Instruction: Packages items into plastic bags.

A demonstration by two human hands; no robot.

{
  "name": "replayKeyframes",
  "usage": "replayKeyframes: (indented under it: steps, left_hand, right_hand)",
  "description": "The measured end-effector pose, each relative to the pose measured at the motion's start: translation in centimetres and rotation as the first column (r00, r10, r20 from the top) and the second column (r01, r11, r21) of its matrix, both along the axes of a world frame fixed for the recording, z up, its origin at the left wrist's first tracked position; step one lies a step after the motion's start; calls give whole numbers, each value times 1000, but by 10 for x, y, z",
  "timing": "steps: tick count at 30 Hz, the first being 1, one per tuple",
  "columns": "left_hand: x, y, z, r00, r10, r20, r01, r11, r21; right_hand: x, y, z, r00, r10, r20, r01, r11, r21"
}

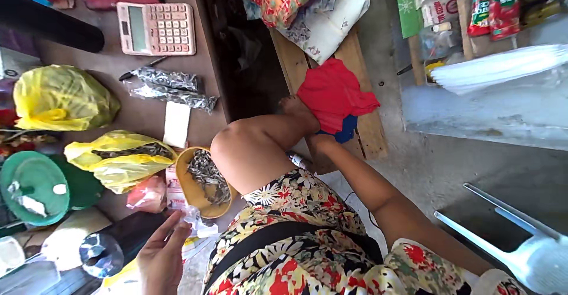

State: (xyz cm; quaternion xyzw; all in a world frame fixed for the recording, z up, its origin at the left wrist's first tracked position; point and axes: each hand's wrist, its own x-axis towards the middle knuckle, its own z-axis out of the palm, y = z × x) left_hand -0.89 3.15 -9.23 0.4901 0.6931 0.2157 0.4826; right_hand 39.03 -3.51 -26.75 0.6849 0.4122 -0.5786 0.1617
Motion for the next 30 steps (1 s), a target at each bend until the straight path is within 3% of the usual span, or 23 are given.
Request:
replayKeyframes:
  steps: [3,10,15,20,23,24,27,30]
  left_hand:
    - [2,0,-1,1000,4,4,-4,1000,14]
    - [3,-3,-2,1000,4,-7,-4,1000,10]
    - [7,-5,-2,1000,20,-2,-20,1000,20]
    - [16,-7,-3,1000,28,5,-28,1000,12]
    - [15,-7,-5,1000,16,7,-16,1000,9]
    - [15,-7,-4,1000,14,9,-14,1000,9]
    - [14,-8,-5,1000,6,12,-6,1000,9]
    - [14,-7,-7,1000,16,18,-16,1000,20]
  right_hand:
    - [5,4,16,1000,11,2,-11,999,-39]
    - [0,13,2,998,-62,28,60,996,63]
    - [-11,36,2,997,-29,66,33,997,-65]
    - [-20,36,-36,970,-220,105,228,970,-79]
    - [-7,44,-15,998,-37,49,45,982,-182]
    - [-15,35,-30,986,-96,138,106,992,-67]
    - [-17,37,-63,984,-89,152,109,986,-127]
    - [-13,35,-24,993,16,120,-11,999,-37]
